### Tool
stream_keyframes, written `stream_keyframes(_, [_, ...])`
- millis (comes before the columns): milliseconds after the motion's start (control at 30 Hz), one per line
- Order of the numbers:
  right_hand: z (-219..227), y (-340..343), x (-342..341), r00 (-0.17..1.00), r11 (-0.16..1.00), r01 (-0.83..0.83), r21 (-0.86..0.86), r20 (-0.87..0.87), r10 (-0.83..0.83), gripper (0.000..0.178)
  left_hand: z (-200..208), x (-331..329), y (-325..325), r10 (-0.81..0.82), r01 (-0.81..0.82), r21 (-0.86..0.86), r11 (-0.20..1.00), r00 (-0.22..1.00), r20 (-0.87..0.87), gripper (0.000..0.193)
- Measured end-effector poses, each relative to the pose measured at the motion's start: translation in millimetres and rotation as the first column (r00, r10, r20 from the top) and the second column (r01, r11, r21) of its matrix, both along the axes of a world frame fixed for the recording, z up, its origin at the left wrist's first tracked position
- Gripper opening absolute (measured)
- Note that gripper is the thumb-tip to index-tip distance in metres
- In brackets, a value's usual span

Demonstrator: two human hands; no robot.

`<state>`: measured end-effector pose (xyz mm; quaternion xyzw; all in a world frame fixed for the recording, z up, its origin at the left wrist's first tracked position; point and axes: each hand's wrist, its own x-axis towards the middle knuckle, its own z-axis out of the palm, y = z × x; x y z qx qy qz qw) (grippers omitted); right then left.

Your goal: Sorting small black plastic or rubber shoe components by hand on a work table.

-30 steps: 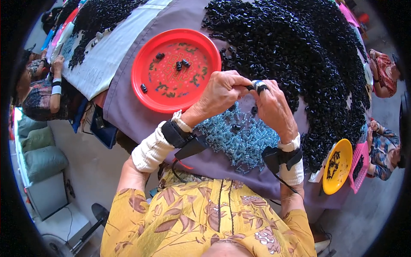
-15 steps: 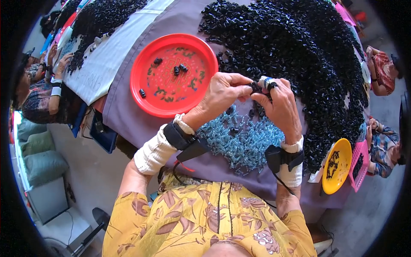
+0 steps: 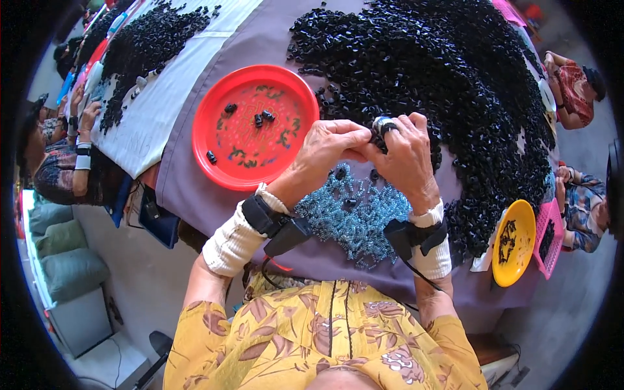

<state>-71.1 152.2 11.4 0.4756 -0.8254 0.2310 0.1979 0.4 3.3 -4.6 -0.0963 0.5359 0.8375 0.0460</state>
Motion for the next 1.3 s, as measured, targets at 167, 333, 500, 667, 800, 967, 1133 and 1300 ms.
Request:
stream_keyframes(167, [-3.5, 1.2, 3.2, 0.999, 0.999, 0.037, 0.038, 0.031, -0.038, 0.027, -1.4, -1.9, 1.2, -0.007, 0.007, -0.021, 1.000, 1.000, -0.012, 0.020])
stream_keyframes(333, [-8.1, 4.1, 1.0, 0.998, 1.000, -0.006, -0.023, 0.063, 0.008, 0.026, -2.7, -1.3, 0.7, -0.028, 0.028, -0.030, 0.999, 1.000, 0.004, 0.029])
stream_keyframes(500, [-5.7, 3.9, 0.4, 0.994, 0.997, -0.039, -0.062, 0.104, 0.045, 0.025, -4.9, -0.8, 0.7, 0.047, -0.046, -0.009, 0.999, 0.997, 0.064, 0.044])
stream_keyframes(667, [-6.7, 4.9, -2.9, 0.989, 0.994, -0.068, -0.089, 0.124, 0.079, 0.026, -5.6, -0.5, 2.3, 0.000, -0.001, 0.005, 1.000, 0.998, 0.059, 0.043])
stream_keyframes(800, [-9.7, 5.8, -8.9, 0.985, 0.990, -0.109, -0.087, 0.127, 0.120, 0.024, -2.3, 0.0, 3.1, -0.097, 0.099, -0.044, 0.994, 0.994, 0.041, 0.033])
stream_keyframes(967, [0.9, 7.4, -13.2, 0.985, 0.999, -0.052, 0.000, 0.165, 0.051, 0.025, -3.1, 1.9, -6.8, 0.002, -0.002, -0.029, 1.000, 1.000, 0.022, 0.028])
stream_keyframes(1133, [-13.1, 24.4, -24.2, 0.936, 0.984, 0.144, 0.106, 0.308, -0.170, 0.021, -22.3, 10.7, -44.0, 0.390, -0.392, 0.022, 0.920, 0.919, 0.059, 0.033])
stream_keyframes(1300, [-42.7, 21.3, -21.1, 0.966, 0.977, 0.054, 0.205, 0.238, -0.103, 0.017, -37.9, 27.4, -83.3, 0.562, -0.570, 0.060, 0.819, 0.819, 0.113, 0.034])
